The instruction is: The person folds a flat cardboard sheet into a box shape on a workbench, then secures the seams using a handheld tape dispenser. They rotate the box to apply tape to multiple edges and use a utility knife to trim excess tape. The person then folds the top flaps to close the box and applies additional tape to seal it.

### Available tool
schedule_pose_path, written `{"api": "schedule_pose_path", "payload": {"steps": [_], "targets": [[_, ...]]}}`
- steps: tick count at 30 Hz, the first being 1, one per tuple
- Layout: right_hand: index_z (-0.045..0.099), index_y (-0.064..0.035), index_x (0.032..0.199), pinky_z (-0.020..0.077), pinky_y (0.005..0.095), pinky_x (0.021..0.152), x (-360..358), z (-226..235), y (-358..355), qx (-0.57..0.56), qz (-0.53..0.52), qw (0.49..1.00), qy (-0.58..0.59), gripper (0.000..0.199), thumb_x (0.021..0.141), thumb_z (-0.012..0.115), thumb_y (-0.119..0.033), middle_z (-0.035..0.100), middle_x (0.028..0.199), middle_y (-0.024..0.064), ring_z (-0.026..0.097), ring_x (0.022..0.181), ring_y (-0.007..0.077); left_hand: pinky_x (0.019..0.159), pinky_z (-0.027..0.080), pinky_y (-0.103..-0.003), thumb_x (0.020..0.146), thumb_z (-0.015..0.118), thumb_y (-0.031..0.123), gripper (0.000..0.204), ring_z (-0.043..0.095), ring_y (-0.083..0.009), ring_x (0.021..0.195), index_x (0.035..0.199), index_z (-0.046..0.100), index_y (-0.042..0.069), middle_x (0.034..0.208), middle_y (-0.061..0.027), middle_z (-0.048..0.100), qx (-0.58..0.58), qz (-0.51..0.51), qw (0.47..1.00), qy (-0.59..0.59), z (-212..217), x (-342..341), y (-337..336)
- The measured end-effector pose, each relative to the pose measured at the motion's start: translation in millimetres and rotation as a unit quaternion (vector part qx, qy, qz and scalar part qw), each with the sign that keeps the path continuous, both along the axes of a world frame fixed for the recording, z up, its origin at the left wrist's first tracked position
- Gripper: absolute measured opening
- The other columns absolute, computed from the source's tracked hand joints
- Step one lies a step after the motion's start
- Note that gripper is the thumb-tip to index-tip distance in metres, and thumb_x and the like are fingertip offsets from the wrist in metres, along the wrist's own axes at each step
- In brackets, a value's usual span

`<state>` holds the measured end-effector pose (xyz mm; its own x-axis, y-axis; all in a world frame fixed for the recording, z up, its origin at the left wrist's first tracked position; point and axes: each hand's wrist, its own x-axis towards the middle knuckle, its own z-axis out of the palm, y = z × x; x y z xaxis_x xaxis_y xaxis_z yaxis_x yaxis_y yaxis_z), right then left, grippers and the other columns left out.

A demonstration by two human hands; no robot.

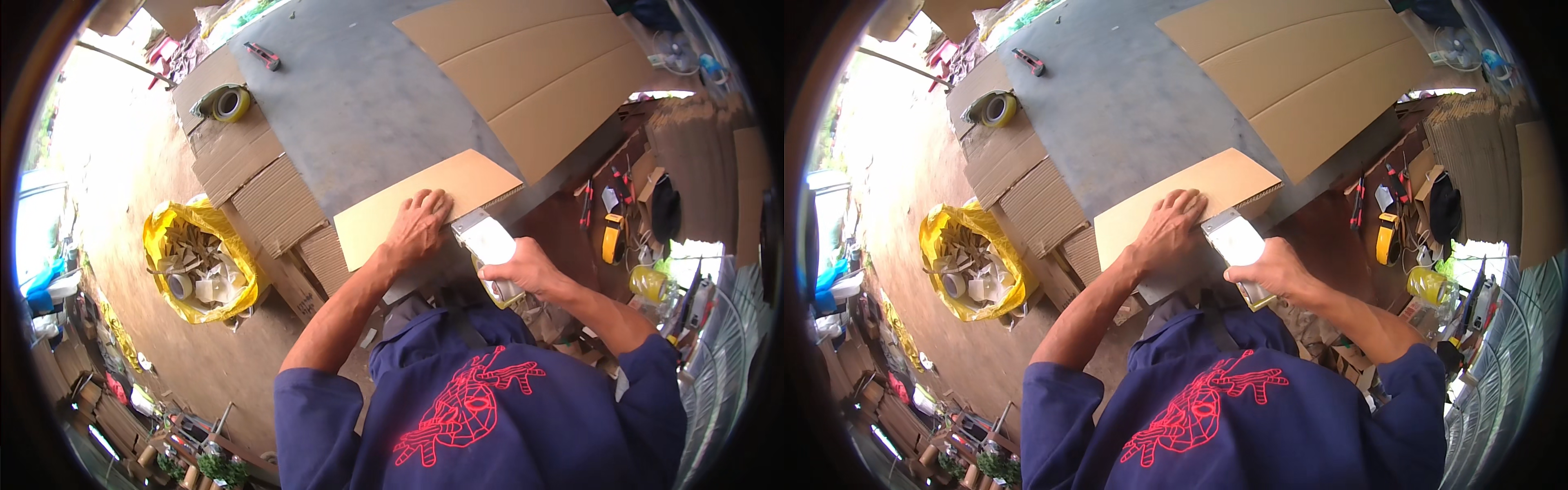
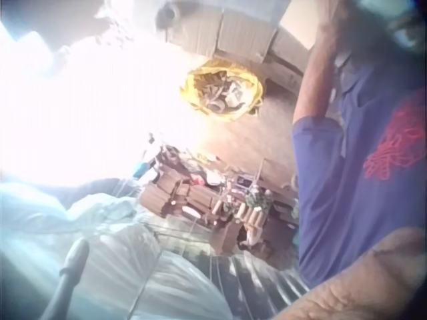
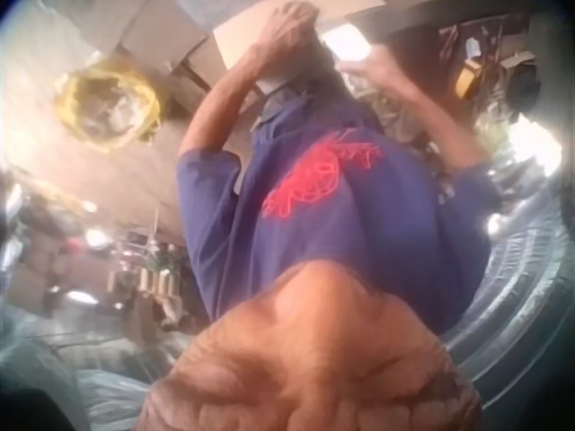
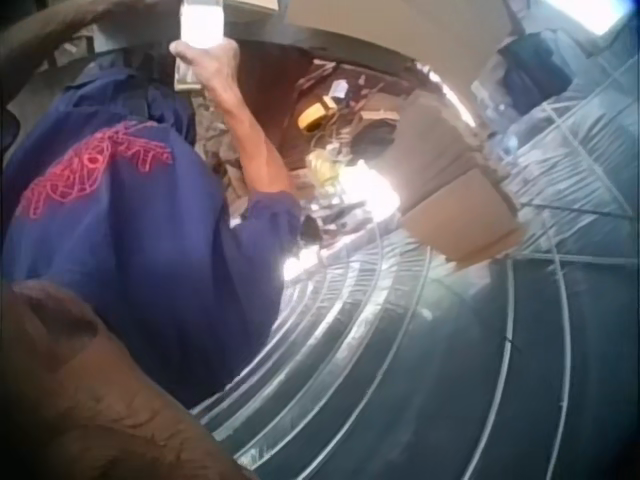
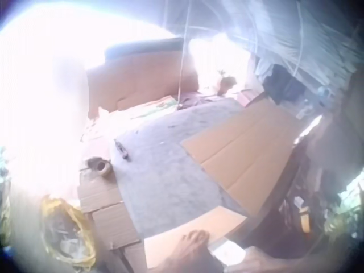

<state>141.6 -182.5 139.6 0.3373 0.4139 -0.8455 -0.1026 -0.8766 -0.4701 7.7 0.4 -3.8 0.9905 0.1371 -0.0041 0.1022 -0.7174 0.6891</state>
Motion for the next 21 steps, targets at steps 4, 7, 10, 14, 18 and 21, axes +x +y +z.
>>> {"api": "schedule_pose_path", "payload": {"steps": [4,7,10,14,18,21], "targets": [[0.073,0.0053,0.095,0.0545,0.0303,0.071,-17,-5,-21,0.024,-0.003,0.999,-0.047,0.035,0.074,0.086,-0.020,0.073,0.083,0.0069,0.067,0.075,0.0112,0.113,0.042,-0.050,0.086,0.066,0.020,0.063,0.050,-0.0429,0.139,0.142,0.052,-0.006,0.148,-0.0271,0.054,-0.016,-0.019,1.000,0.005,-4,1,-4],[0.074,0.0053,0.092,0.0561,0.0331,0.072,-29,-6,-36,0.065,0.001,0.993,-0.103,0.041,0.071,0.087,-0.028,0.074,0.080,0.0119,0.071,0.074,0.0177,0.115,0.041,-0.050,0.086,0.065,0.019,0.063,0.050,-0.0440,0.140,0.142,0.051,-0.007,0.148,-0.0281,0.054,0.006,-0.024,1.000,0.017,-2,2,-5],[0.073,0.0059,0.093,0.0574,0.0358,0.074,-42,-17,-59,0.078,-0.006,0.985,-0.157,0.049,0.068,0.088,-0.033,0.075,0.084,0.0171,0.074,0.079,0.0243,0.110,0.044,-0.051,0.088,0.065,0.020,0.063,0.051,-0.0416,0.139,0.144,0.050,-0.003,0.150,-0.0239,0.054,0.024,-0.028,0.999,0.009,-6,0,-9],[0.070,0.0078,0.100,0.0577,0.0394,0.079,-57,-24,-73,0.035,-0.025,0.989,-0.144,0.059,0.064,0.089,-0.035,0.075,0.091,0.0218,0.075,0.086,0.0313,0.109,0.046,-0.052,0.088,0.066,0.022,0.063,0.050,-0.0407,0.140,0.145,0.050,-0.001,0.151,-0.0218,0.054,0.018,-0.049,0.999,0.006,-10,-3,-8],[0.068,0.0088,0.102,0.0579,0.0401,0.078,-75,-42,-94,0.050,-0.042,0.979,-0.191,0.059,0.066,0.088,-0.033,0.074,0.089,0.0213,0.074,0.083,0.0307,0.110,0.045,-0.051,0.088,0.066,0.022,0.062,0.051,-0.0417,0.139,0.144,0.051,-0.002,0.150,-0.0223,0.054,0.038,-0.050,0.998,-0.002,-7,1,-8],[0.067,0.0081,0.100,0.0585,0.0378,0.074,-74,-58,-95,0.034,-0.016,0.978,-0.206,0.055,0.068,0.088,-0.032,0.074,0.084,0.0184,0.074,0.075,0.0274,0.112,0.044,-0.050,0.088,0.065,0.022,0.063,0.051,-0.0426,0.139,0.144,0.051,-0.003,0.149,-0.0241,0.055,0.047,-0.065,0.997,-0.014,-10,-1,-8]]}}
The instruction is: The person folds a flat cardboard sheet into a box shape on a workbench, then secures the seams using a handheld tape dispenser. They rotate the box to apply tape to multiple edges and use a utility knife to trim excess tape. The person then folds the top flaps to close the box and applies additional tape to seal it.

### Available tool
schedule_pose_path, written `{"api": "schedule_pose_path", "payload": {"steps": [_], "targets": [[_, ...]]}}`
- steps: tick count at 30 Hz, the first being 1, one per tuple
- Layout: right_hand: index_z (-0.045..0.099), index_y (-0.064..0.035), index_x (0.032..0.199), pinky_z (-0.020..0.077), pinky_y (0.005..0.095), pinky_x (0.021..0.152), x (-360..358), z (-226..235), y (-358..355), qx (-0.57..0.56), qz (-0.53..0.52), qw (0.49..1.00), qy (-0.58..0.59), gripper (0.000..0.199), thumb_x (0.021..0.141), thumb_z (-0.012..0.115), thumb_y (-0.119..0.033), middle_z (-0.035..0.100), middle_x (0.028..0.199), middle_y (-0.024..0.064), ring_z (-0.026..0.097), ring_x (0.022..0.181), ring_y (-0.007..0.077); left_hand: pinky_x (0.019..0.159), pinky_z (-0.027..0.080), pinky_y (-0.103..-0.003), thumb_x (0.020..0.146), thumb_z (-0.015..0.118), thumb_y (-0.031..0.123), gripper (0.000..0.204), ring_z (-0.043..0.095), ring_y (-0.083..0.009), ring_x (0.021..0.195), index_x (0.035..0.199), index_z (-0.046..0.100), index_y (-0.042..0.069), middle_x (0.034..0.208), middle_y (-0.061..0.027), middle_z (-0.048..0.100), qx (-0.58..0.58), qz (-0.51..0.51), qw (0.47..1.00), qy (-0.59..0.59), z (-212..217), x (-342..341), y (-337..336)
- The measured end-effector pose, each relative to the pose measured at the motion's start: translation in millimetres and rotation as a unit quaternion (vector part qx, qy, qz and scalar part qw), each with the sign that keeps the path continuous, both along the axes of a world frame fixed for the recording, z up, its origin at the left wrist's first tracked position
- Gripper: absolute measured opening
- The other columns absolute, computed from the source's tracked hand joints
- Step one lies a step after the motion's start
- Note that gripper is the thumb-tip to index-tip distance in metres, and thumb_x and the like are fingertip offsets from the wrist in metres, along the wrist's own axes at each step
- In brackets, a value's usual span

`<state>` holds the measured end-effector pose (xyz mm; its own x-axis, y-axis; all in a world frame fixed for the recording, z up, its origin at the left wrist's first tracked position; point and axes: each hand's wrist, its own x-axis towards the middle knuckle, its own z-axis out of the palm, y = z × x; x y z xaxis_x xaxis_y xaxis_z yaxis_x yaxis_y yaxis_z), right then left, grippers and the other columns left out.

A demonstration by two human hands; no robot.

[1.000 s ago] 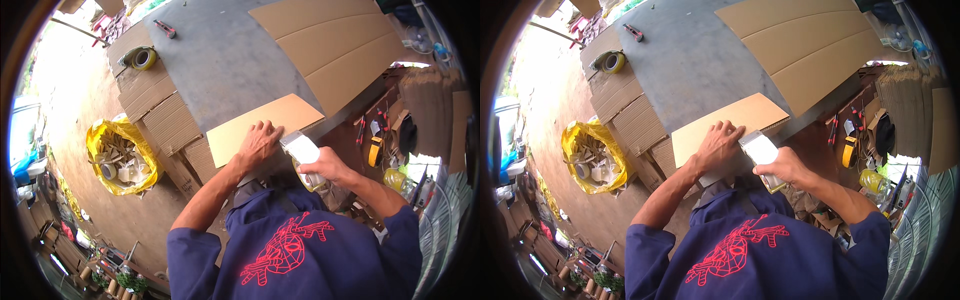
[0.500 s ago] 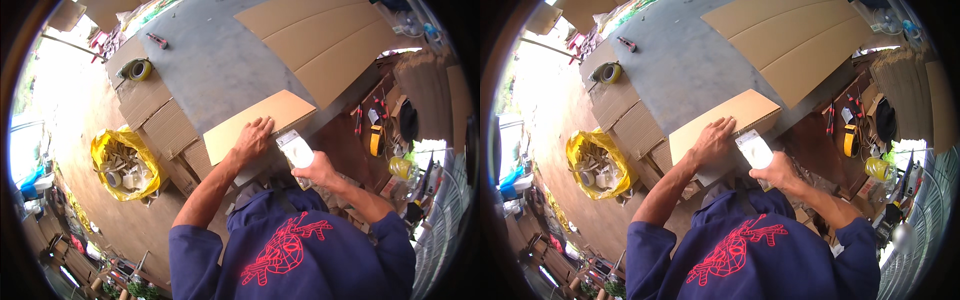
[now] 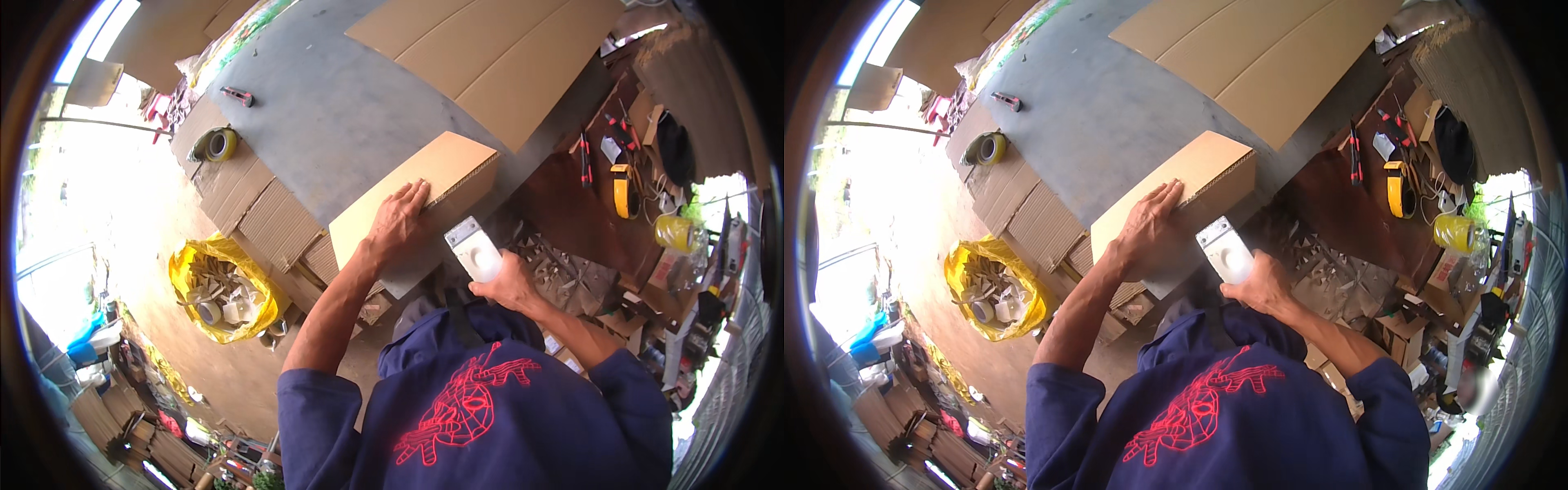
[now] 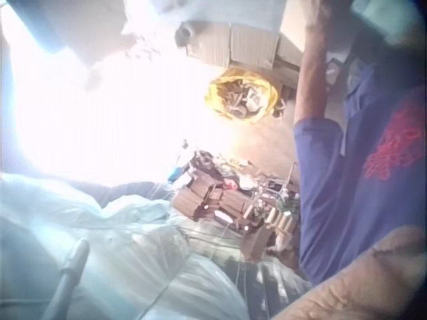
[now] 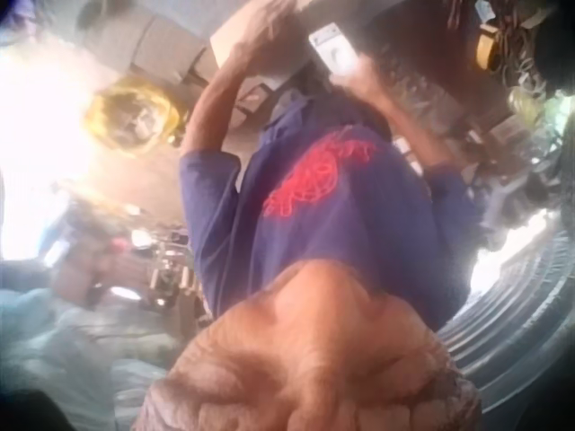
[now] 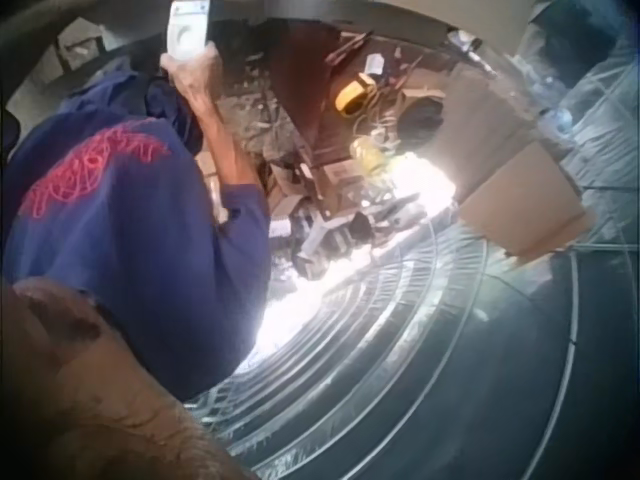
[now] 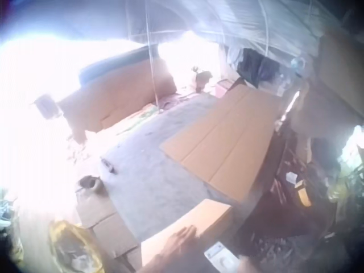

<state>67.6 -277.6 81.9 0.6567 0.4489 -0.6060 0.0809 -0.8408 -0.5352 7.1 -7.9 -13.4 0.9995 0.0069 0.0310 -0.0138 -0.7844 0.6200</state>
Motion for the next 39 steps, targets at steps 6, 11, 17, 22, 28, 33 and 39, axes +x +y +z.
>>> {"api": "schedule_pose_path", "payload": {"steps": [6,11,17,22,28,33,39], "targets": [[0.068,0.0116,0.102,0.0582,0.0441,0.084,8,-41,6,-0.028,-0.010,0.999,0.017,0.070,0.060,0.086,-0.042,0.073,0.098,0.0313,0.073,0.095,0.0428,0.116,0.041,-0.048,0.089,0.067,0.024,0.069,0.049,-0.0445,0.140,0.147,0.047,-0.008,0.148,-0.0291,0.053,-0.019,0.004,1.000,0.023,12,5,-5],[0.072,0.0060,0.079,0.0575,0.0410,0.076,31,-59,25,0.002,0.035,0.999,0.004,0.048,0.063,0.086,-0.037,0.073,0.074,0.0222,0.073,0.074,0.0324,0.119,0.039,-0.047,0.088,0.066,0.024,0.071,0.047,-0.0450,0.142,0.146,0.045,-0.011,0.149,-0.0316,0.051,-0.028,-0.007,0.998,0.051,24,6,4],[0.073,0.0070,0.079,0.0574,0.0418,0.074,41,-38,35,-0.052,0.058,0.997,0.012,0.055,0.061,0.087,-0.043,0.073,0.078,0.0256,0.074,0.076,0.0344,0.118,0.041,-0.046,0.088,0.063,0.020,0.067,0.047,-0.0447,0.141,0.144,0.046,-0.013,0.148,-0.0328,0.051,0.007,0.029,0.995,0.092,28,12,-11],[0.074,0.0078,0.079,0.0568,0.0403,0.073,40,-24,47,-0.074,0.058,0.995,0.022,0.060,0.061,0.089,-0.047,0.073,0.080,0.0249,0.073,0.075,0.0323,0.081,0.056,-0.045,0.091,0.070,0.031,0.038,0.068,-0.0354,0.099,0.103,0.062,-0.004,0.105,-0.0205,0.068,0.100,0.130,0.986,0.033,15,23,-40],[0.076,0.0073,0.089,0.0568,0.0391,0.077,57,-6,71,-0.107,0.097,0.988,0.061,0.066,0.063,0.092,-0.052,0.075,0.088,0.0228,0.074,0.084,0.0305,0.085,0.056,-0.045,0.095,0.066,0.031,0.036,0.069,-0.0352,0.101,0.108,0.062,-0.003,0.107,-0.0209,0.069,0.100,0.099,0.987,0.077,27,24,-34],[0.078,0.0042,0.093,0.0576,0.0396,0.074,61,9,101,-0.151,0.097,0.970,0.162,0.057,0.063,0.096,-0.042,0.076,0.094,0.0172,0.072,0.081,0.0246,0.086,0.056,-0.045,0.092,0.069,0.032,0.039,0.070,-0.0351,0.102,0.108,0.062,-0.002,0.107,-0.0208,0.069,0.093,0.103,0.986,0.091,20,24,-34],[0.079,0.0015,0.085,0.0578,0.0379,0.073,26,-8,71,-0.230,0.221,0.945,0.079,0.060,0.056,0.094,-0.049,0.077,0.094,0.0167,0.074,0.082,0.0251,0.083,0.057,-0.046,0.086,0.075,0.032,0.036,0.071,-0.0329,0.097,0.105,0.065,0.002,0.105,-0.0170,0.071,0.107,0.135,0.984,0.050,14,20,-41]]}}
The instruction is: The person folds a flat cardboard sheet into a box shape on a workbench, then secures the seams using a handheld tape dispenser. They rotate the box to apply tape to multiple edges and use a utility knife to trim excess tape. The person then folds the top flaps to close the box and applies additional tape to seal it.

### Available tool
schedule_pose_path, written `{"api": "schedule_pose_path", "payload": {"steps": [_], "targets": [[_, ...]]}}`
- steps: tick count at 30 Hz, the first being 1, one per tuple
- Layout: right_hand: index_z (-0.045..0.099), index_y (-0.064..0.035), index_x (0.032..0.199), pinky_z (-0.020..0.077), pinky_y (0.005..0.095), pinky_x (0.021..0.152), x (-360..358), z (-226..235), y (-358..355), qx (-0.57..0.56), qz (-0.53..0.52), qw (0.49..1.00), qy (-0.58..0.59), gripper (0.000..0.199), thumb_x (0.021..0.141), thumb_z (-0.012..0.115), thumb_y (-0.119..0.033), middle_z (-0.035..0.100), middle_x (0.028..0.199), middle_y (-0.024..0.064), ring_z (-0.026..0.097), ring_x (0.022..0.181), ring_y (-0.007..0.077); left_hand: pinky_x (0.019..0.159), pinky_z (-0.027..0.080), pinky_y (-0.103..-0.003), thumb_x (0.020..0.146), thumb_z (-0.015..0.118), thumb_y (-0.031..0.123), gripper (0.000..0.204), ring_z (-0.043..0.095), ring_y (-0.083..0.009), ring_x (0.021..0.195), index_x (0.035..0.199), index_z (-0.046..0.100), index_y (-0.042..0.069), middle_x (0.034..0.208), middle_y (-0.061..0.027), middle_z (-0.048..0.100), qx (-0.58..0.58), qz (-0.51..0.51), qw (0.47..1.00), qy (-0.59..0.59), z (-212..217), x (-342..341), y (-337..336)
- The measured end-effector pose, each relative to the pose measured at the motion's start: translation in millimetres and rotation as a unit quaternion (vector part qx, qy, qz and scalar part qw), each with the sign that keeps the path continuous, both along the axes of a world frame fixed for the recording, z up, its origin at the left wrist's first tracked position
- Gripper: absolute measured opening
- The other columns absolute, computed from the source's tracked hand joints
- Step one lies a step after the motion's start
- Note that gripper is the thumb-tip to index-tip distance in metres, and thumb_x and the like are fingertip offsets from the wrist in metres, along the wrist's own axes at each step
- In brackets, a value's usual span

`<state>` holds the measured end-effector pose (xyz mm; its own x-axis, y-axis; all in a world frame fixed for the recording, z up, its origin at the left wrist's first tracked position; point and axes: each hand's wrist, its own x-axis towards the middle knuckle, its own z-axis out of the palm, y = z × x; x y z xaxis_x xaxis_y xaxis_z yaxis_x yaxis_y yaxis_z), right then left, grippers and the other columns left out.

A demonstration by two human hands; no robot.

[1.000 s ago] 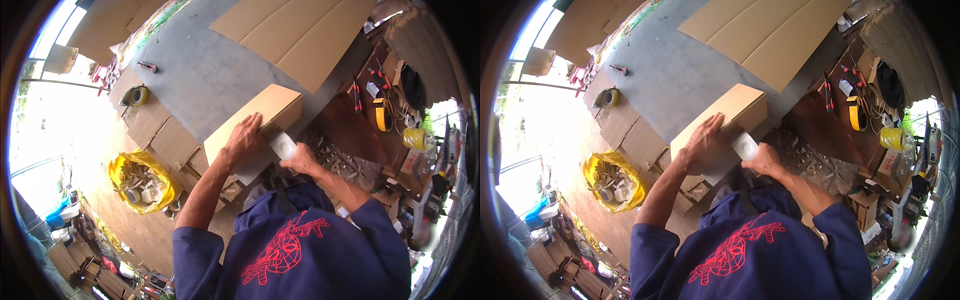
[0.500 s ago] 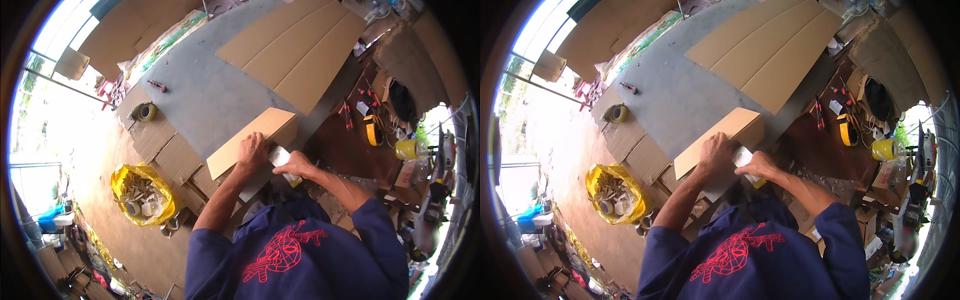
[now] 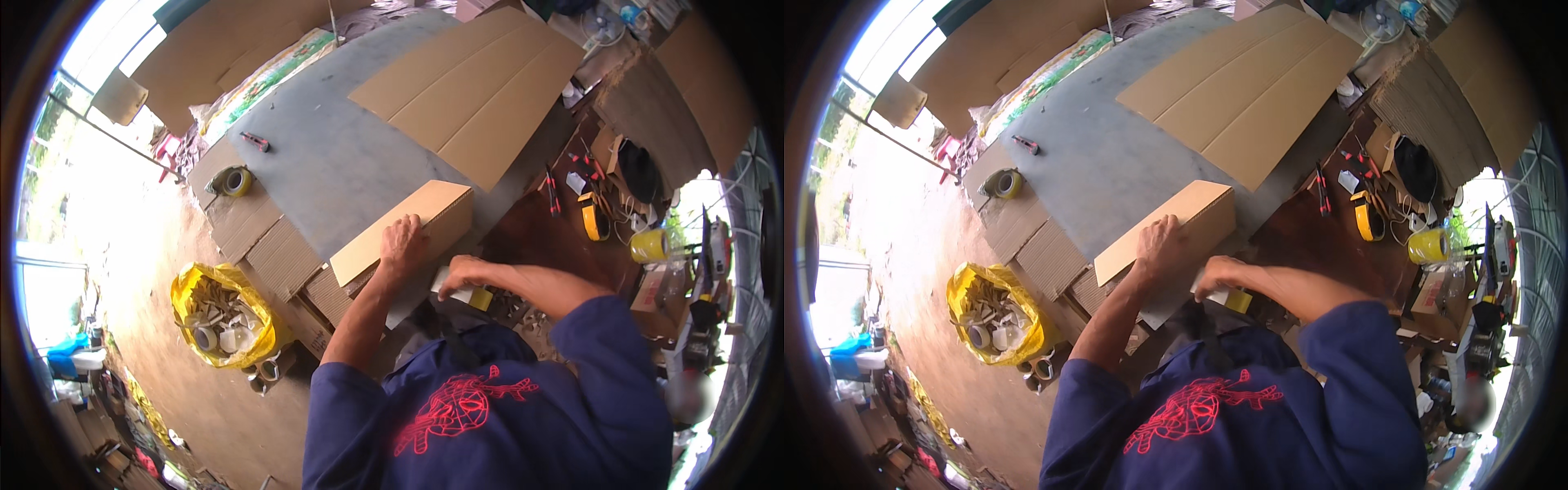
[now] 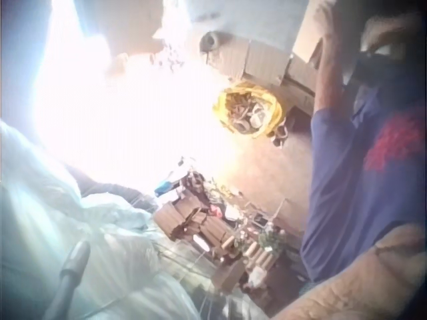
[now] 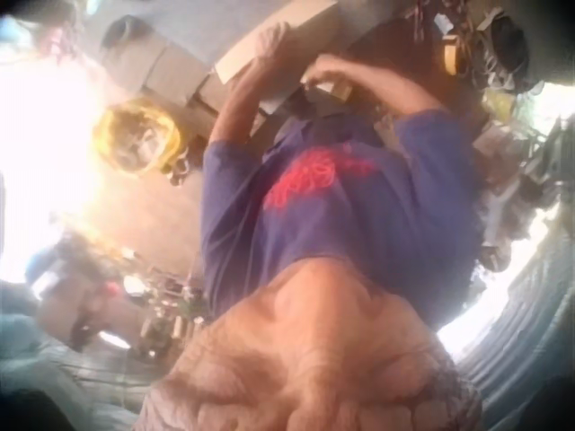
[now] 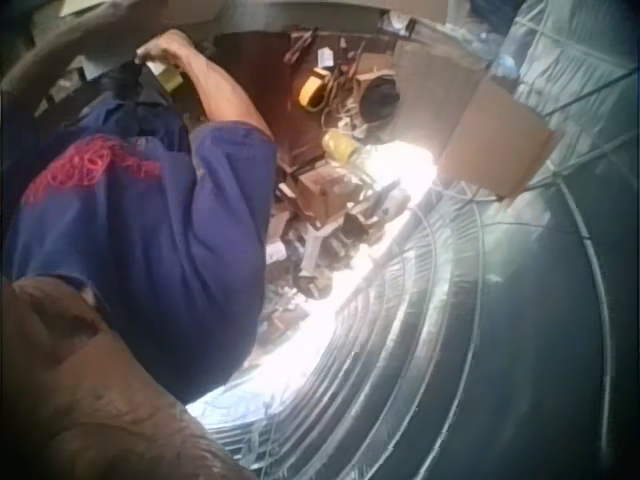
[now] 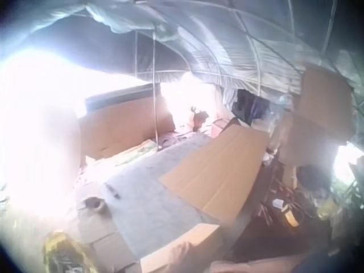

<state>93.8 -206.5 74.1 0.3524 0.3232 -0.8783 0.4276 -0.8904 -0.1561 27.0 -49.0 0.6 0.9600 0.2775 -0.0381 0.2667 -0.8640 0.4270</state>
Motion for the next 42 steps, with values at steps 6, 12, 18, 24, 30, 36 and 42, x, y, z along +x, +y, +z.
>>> {"api": "schedule_pose_path", "payload": {"steps": [6,12,18,24,30,36,42], "targets": [[0.074,0.0032,0.081,0.0584,0.0415,0.077,11,-37,-117,0.088,-0.085,0.990,-0.065,0.056,0.062,0.092,-0.046,0.076,0.088,0.0210,0.074,0.082,0.0324,0.083,0.056,-0.046,0.083,0.076,0.036,0.040,0.071,-0.0331,0.098,0.105,0.067,0.004,0.104,-0.0154,0.072,0.017,0.029,0.999,0.042,5,8,-6],[0.065,-0.0008,0.104,0.0571,0.0449,0.079,-13,-30,-149,0.409,-0.225,0.874,-0.135,0.064,0.061,0.095,-0.037,0.074,0.094,0.0222,0.074,0.087,0.0376,0.093,0.052,-0.048,0.088,0.073,0.038,0.044,0.066,-0.0357,0.108,0.114,0.068,0.003,0.115,-0.0199,0.069,0.110,0.080,0.986,-0.098,14,12,-8],[0.060,-0.0022,0.106,0.0578,0.0462,0.074,2,7,-139,0.493,-0.196,0.836,-0.142,0.063,0.062,0.096,-0.029,0.072,0.094,0.0234,0.073,0.089,0.0438,0.102,0.049,-0.041,0.099,0.068,0.037,0.049,0.063,-0.0324,0.116,0.131,0.065,0.000,0.127,-0.0190,0.068,-0.379,0.120,0.910,-0.115,52,9,-46],[0.058,0.0001,0.127,0.0611,0.0476,0.078,31,7,-159,0.500,-0.138,0.849,-0.102,0.077,0.065,0.094,-0.028,0.074,0.098,0.0236,0.073,0.094,0.0442,0.088,0.053,-0.033,0.100,0.069,0.031,0.040,0.066,-0.0164,0.096,0.118,0.073,-0.004,0.102,-0.0100,0.074,-0.599,0.095,0.793,0.053,102,10,-80],[0.058,-0.0001,0.129,0.0615,0.0474,0.081,48,8,-171,0.503,-0.083,0.859,-0.043,0.078,0.066,0.092,-0.029,0.074,0.102,0.0238,0.073,0.094,0.0431,0.077,0.054,-0.028,0.099,0.070,0.018,0.023,0.065,-0.0106,0.085,0.107,0.076,-0.003,0.095,-0.0040,0.074,-0.630,0.185,0.753,0.046,84,5,-96],[0.059,0.0022,0.123,0.0604,0.0490,0.083,51,8,-152,0.427,-0.114,0.896,-0.049,0.076,0.065,0.093,-0.035,0.073,0.099,0.0271,0.073,0.094,0.0456,0.073,0.056,-0.031,0.097,0.070,0.016,0.023,0.066,-0.0122,0.081,0.105,0.077,-0.005,0.089,-0.0078,0.074,-0.508,0.237,0.825,0.069,87,31,-85],[0.063,0.0019,0.106,0.0584,0.0471,0.083,59,-5,-135,0.391,-0.176,0.899,-0.086,0.063,0.063,0.094,-0.034,0.073,0.098,0.0271,0.073,0.095,0.0427,0.067,0.055,-0.035,0.086,0.070,0.012,0.019,0.065,-0.0150,0.070,0.089,0.077,-0.005,0.068,-0.0162,0.068,-0.334,0.221,0.915,-0.046,85,78,-48]]}}
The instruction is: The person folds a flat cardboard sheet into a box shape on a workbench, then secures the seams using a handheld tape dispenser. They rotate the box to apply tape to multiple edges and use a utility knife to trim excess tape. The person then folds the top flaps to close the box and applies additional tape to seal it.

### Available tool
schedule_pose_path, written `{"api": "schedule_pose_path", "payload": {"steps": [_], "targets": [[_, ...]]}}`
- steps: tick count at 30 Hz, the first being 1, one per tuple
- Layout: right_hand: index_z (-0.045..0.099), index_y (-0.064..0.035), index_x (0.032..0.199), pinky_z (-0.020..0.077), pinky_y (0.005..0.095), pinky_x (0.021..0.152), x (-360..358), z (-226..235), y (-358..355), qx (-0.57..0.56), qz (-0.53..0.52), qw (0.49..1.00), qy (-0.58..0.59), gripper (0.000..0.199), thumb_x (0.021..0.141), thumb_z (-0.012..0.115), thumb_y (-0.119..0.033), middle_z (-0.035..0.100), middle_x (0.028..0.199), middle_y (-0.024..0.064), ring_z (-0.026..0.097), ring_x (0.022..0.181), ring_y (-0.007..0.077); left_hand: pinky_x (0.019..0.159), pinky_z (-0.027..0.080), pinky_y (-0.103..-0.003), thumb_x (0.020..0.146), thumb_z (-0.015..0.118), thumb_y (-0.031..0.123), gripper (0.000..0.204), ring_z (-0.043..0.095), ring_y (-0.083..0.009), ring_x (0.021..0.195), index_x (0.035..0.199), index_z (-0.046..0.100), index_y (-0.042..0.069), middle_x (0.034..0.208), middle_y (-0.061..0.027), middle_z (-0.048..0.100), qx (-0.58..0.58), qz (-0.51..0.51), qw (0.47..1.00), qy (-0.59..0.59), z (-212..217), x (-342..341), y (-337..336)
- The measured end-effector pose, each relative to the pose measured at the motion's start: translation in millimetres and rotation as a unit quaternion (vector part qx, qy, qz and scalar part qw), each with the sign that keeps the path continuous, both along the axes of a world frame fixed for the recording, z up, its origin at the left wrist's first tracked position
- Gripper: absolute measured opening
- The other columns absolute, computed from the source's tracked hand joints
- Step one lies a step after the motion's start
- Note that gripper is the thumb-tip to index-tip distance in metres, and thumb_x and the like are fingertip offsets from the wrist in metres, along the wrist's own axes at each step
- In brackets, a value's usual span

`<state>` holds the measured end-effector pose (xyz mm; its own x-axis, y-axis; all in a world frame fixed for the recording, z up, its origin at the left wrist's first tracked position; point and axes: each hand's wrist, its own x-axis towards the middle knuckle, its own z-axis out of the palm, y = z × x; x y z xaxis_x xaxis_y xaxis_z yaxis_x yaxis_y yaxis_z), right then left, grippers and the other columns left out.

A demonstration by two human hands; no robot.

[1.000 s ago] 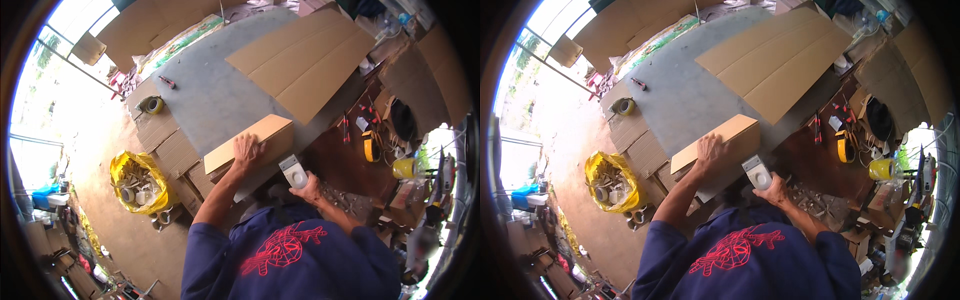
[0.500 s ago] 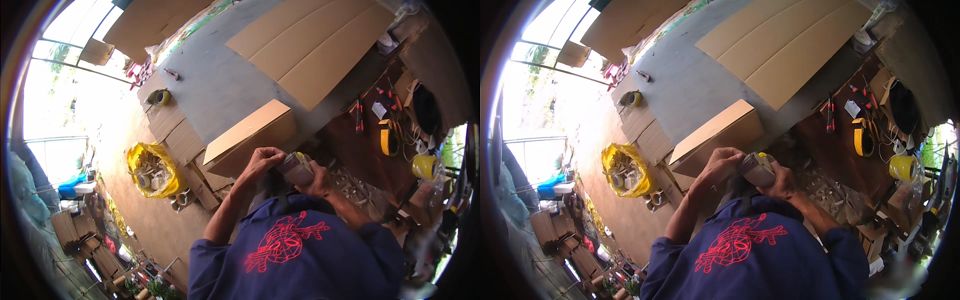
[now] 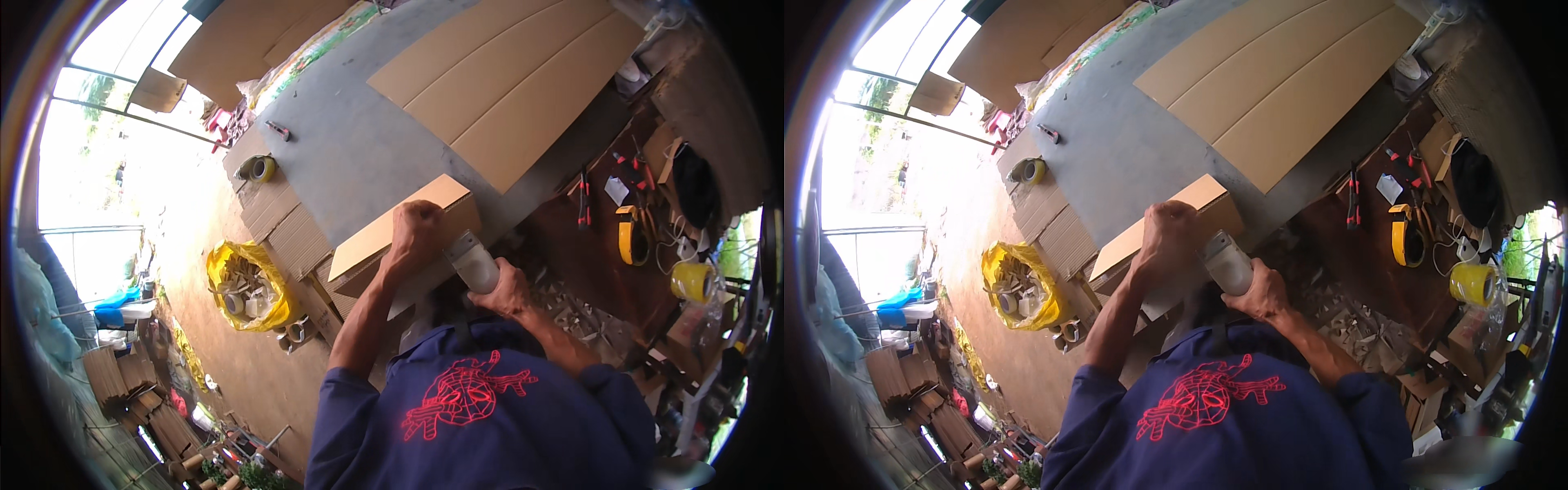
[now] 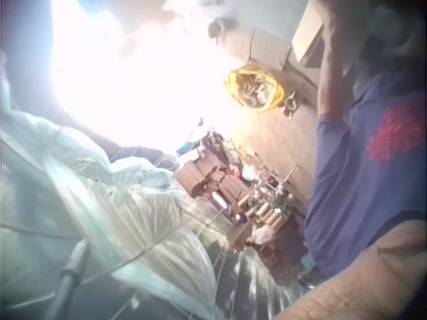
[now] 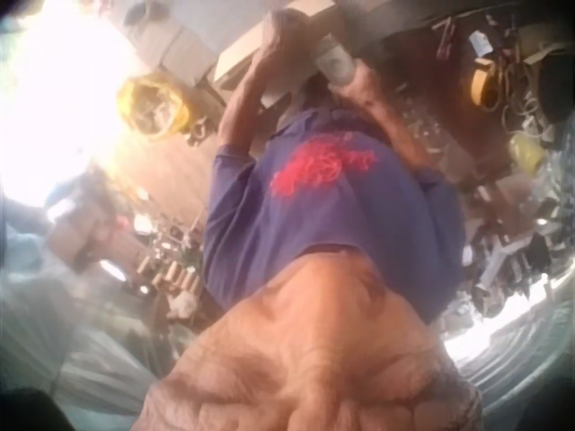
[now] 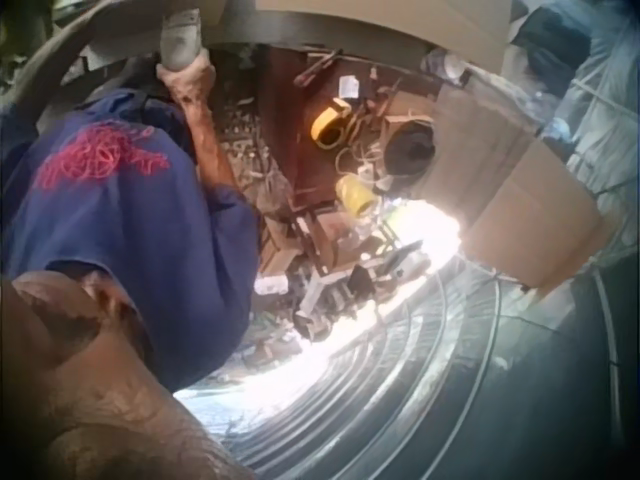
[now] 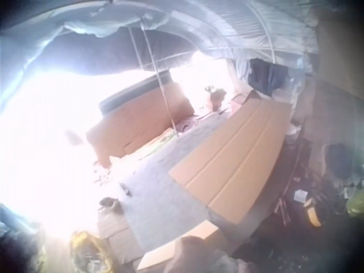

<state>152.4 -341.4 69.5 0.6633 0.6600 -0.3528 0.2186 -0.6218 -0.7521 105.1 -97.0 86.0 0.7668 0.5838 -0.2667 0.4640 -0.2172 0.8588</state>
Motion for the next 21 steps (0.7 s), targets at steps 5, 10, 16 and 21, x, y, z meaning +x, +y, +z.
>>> {"api": "schedule_pose_path", "payload": {"steps": [5,10,16,21], "targets": [[0.064,0.0054,0.108,0.0582,0.0470,0.085,8,-5,22,-0.021,-0.026,0.999,0.020,0.069,0.064,0.092,-0.040,0.073,0.100,0.0292,0.073,0.096,0.0434,0.066,0.052,-0.041,0.083,0.070,0.009,0.013,0.070,-0.0316,0.070,0.087,0.077,-0.001,0.074,-0.0220,0.067,0.141,-0.027,0.988,-0.064,-54,21,34],[0.064,0.0074,0.109,0.0584,0.0467,0.086,14,-9,38,-0.051,-0.022,0.998,0.010,0.074,0.064,0.090,-0.045,0.073,0.101,0.0306,0.073,0.096,0.0436,0.068,0.053,-0.044,0.083,0.073,0.013,0.013,0.068,-0.0376,0.073,0.086,0.078,0.002,0.079,-0.0213,0.069,0.146,-0.017,0.985,-0.085,-80,31,49],[0.064,0.0074,0.107,0.0580,0.0472,0.086,19,-13,48,-0.055,-0.039,0.998,0.009,0.072,0.064,0.090,-0.044,0.073,0.100,0.0305,0.073,0.096,0.0436,0.069,0.053,-0.045,0.079,0.073,0.012,0.011,0.068,-0.0382,0.074,0.084,0.079,0.003,0.078,-0.0186,0.070,0.195,-0.045,0.975,-0.096,-95,43,59],[0.065,0.0068,0.105,0.0579,0.0472,0.087,22,-21,49,-0.046,-0.040,0.998,0.023,0.070,0.063,0.090,-0.044,0.073,0.100,0.0297,0.073,0.096,0.0442,0.071,0.055,-0.045,0.075,0.074,0.015,0.013,0.068,-0.0379,0.076,0.080,0.078,0.003,0.075,-0.0174,0.070,0.159,-0.055,0.984,-0.058,-121,37,55]]}}
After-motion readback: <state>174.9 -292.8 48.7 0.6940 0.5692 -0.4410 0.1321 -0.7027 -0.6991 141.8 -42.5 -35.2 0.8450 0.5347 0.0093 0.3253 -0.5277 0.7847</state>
